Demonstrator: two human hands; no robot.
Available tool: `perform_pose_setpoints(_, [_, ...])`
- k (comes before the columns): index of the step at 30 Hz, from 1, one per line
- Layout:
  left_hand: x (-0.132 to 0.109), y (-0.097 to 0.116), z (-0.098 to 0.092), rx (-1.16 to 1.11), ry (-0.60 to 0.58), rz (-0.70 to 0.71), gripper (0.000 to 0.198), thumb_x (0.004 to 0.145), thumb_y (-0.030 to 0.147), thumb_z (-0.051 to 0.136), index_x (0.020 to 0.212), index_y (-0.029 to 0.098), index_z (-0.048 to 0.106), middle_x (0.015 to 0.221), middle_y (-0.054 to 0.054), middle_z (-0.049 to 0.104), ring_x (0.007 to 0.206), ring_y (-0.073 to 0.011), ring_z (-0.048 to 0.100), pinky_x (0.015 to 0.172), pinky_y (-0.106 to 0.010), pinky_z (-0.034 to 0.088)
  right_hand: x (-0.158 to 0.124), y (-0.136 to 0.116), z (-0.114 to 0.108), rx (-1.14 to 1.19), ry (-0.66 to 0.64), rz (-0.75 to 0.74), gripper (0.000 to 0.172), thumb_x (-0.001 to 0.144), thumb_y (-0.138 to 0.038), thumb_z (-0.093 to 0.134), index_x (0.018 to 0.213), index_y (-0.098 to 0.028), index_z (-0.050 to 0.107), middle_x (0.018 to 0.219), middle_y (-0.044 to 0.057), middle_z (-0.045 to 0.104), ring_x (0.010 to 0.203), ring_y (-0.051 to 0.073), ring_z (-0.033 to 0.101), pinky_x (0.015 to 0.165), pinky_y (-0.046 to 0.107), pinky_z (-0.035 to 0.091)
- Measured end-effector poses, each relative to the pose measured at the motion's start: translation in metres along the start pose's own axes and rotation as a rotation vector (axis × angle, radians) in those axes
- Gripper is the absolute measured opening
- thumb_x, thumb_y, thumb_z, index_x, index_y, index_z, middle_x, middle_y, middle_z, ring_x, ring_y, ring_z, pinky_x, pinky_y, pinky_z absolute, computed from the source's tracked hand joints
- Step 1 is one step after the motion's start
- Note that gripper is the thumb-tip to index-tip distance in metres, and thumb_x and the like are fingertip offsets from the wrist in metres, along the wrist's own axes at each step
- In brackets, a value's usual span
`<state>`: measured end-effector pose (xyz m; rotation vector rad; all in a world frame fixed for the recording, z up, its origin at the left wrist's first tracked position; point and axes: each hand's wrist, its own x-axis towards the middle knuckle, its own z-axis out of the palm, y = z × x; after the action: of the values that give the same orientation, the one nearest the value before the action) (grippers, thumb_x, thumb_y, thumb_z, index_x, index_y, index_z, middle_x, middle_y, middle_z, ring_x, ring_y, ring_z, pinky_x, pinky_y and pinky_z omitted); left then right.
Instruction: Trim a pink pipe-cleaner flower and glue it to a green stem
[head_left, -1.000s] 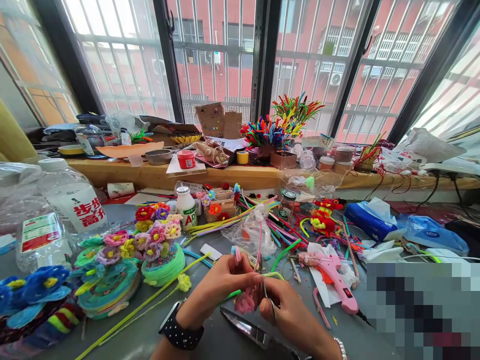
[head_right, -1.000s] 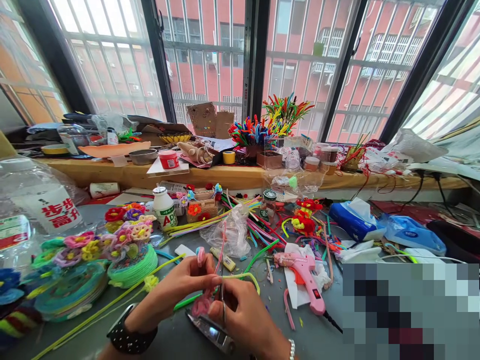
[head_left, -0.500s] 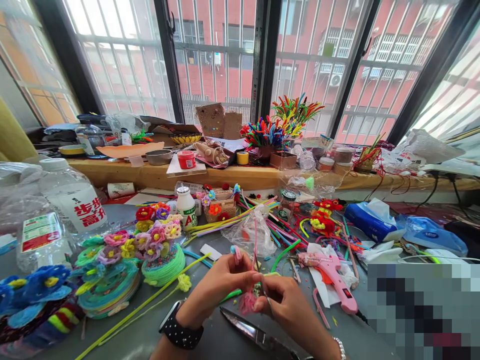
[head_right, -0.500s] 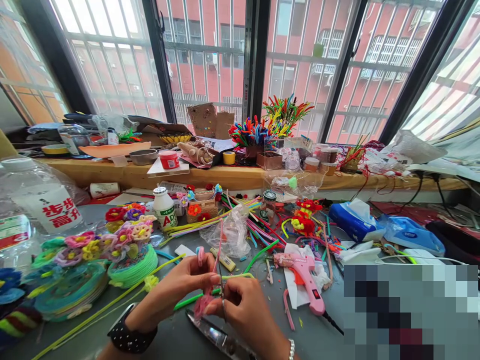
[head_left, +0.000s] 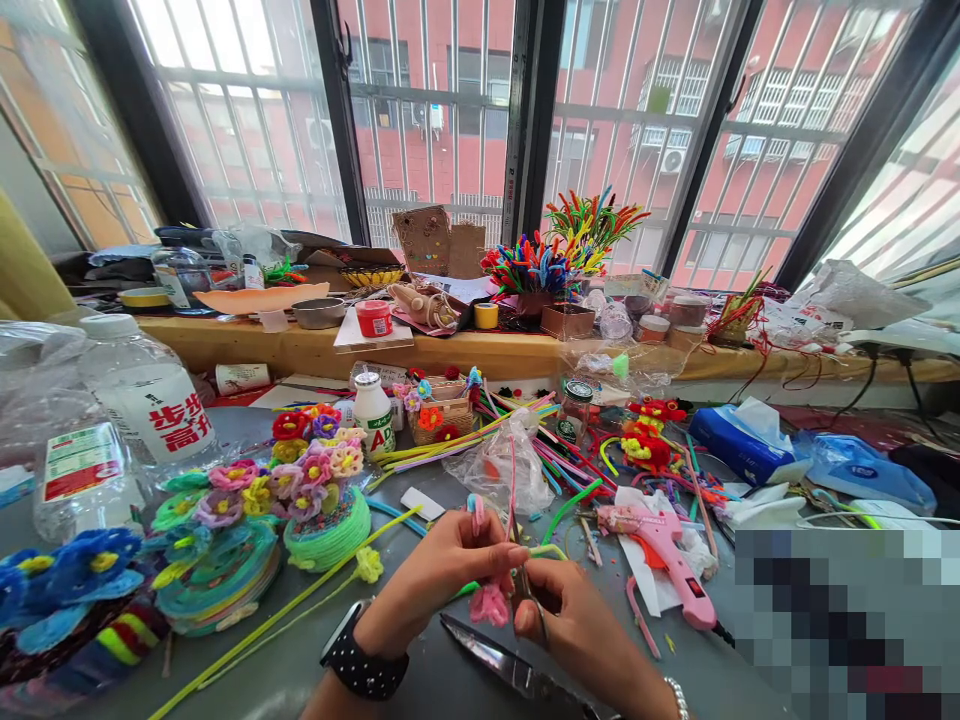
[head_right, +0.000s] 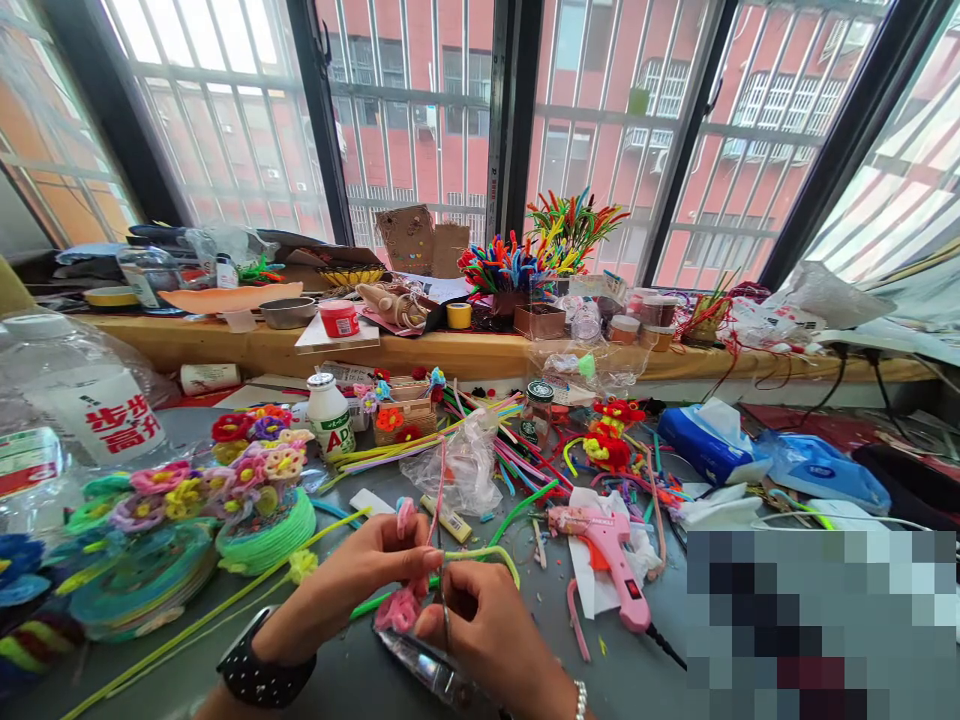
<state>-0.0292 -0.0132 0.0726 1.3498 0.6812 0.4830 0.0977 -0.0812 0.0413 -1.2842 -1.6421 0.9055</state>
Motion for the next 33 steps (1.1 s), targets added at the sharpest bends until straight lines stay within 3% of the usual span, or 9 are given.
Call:
perform_pose_setpoints(5, [0.002,-0.004,0.0,0.048,-0.044,-0.004,0.032,0.054,0.035,0.068,0.051,0.014,0.044,0.045,0.005,0.051,0.042,-0.0057,0.043,0.042,-0.017,0.029,0.0,-0.002,0.0,-0.002,0.033,0.014,0.06,0.058,-0.077,0.031,0.047,-0.017,0.035,0.051,-0.004,0.027,0.05,0.01,0.025,0.044,0.021,0.02])
perform_pose_setpoints(9, [0.004,-0.006,-0.003,0.166,0.033,0.062,0.032,0.06,0.04,0.062,0.052,0.015,0.044,0.045,0.004,0.05,0.042,-0.0069,0.041,0.042,-0.018,0.029,0.001,0.003,0.0,-0.06,0.101,0.093,0.06,0.057,-0.075,0.036,0.043,-0.018,0.028,0.045,-0.005,0.028,0.045,0.009,0.027,0.042,0.021,0.02])
perform_pose_setpoints(12, [0.006,-0.009,-0.007,0.415,0.202,0.145,0.03,0.068,0.043,0.053,0.056,0.015,0.048,0.049,0.001,0.052,0.045,-0.0105,0.045,0.045,-0.021,0.032,0.003,0.009,-0.002,-0.081,0.09,0.118,0.062,0.06,-0.076,0.029,0.044,-0.017,0.037,0.045,-0.003,0.036,0.045,0.01,0.033,0.043,0.021,0.023])
perform_pose_setpoints(15, [0.006,-0.014,-0.011,0.873,0.481,0.28,0.024,0.072,0.037,0.05,0.062,0.016,0.055,0.058,-0.004,0.057,0.054,-0.0158,0.051,0.052,-0.024,0.034,0.004,0.013,-0.004,-0.092,0.071,0.143,0.064,0.064,-0.075,0.025,0.047,-0.016,0.044,0.046,-0.001,0.039,0.046,0.011,0.037,0.043,0.021,0.023])
perform_pose_setpoints(17, [0.007,-0.017,-0.012,1.147,0.566,0.356,0.019,0.074,0.03,0.049,0.066,0.016,0.058,0.064,-0.007,0.06,0.059,-0.0187,0.053,0.055,-0.026,0.034,0.004,0.015,-0.005,-0.105,0.069,0.158,0.064,0.064,-0.074,0.026,0.047,-0.015,0.045,0.046,-0.001,0.04,0.045,0.011,0.037,0.043,0.021,0.023])
perform_pose_setpoints(20, [0.007,-0.019,-0.011,1.401,0.506,0.398,0.019,0.076,0.024,0.044,0.07,0.015,0.059,0.065,-0.009,0.061,0.061,-0.0202,0.056,0.054,-0.026,0.035,0.004,0.015,-0.004,-0.135,0.078,0.155,0.065,0.065,-0.074,0.025,0.048,-0.015,0.046,0.046,-0.001,0.041,0.046,0.011,0.038,0.043,0.021,0.023])
perform_pose_setpoints(23, [0.007,-0.017,-0.007,1.551,0.457,0.351,0.019,0.078,0.02,0.042,0.072,0.014,0.059,0.066,-0.008,0.062,0.061,-0.0202,0.057,0.054,-0.026,0.038,0.004,0.016,-0.004,-0.151,0.057,0.151,0.065,0.066,-0.073,0.025,0.047,-0.014,0.046,0.047,-0.001,0.042,0.047,0.011,0.039,0.044,0.021,0.024])
perform_pose_setpoints(33, [0.008,-0.018,-0.005,1.617,0.455,0.321,0.018,0.079,0.02,0.043,0.075,0.013,0.058,0.068,-0.008,0.063,0.065,-0.0213,0.06,0.055,-0.028,0.044,0.003,0.015,-0.002,-0.141,0.028,0.156,0.064,0.064,-0.074,0.027,0.047,-0.015,0.044,0.047,-0.001,0.042,0.047,0.011,0.039,0.044,0.021,0.024])
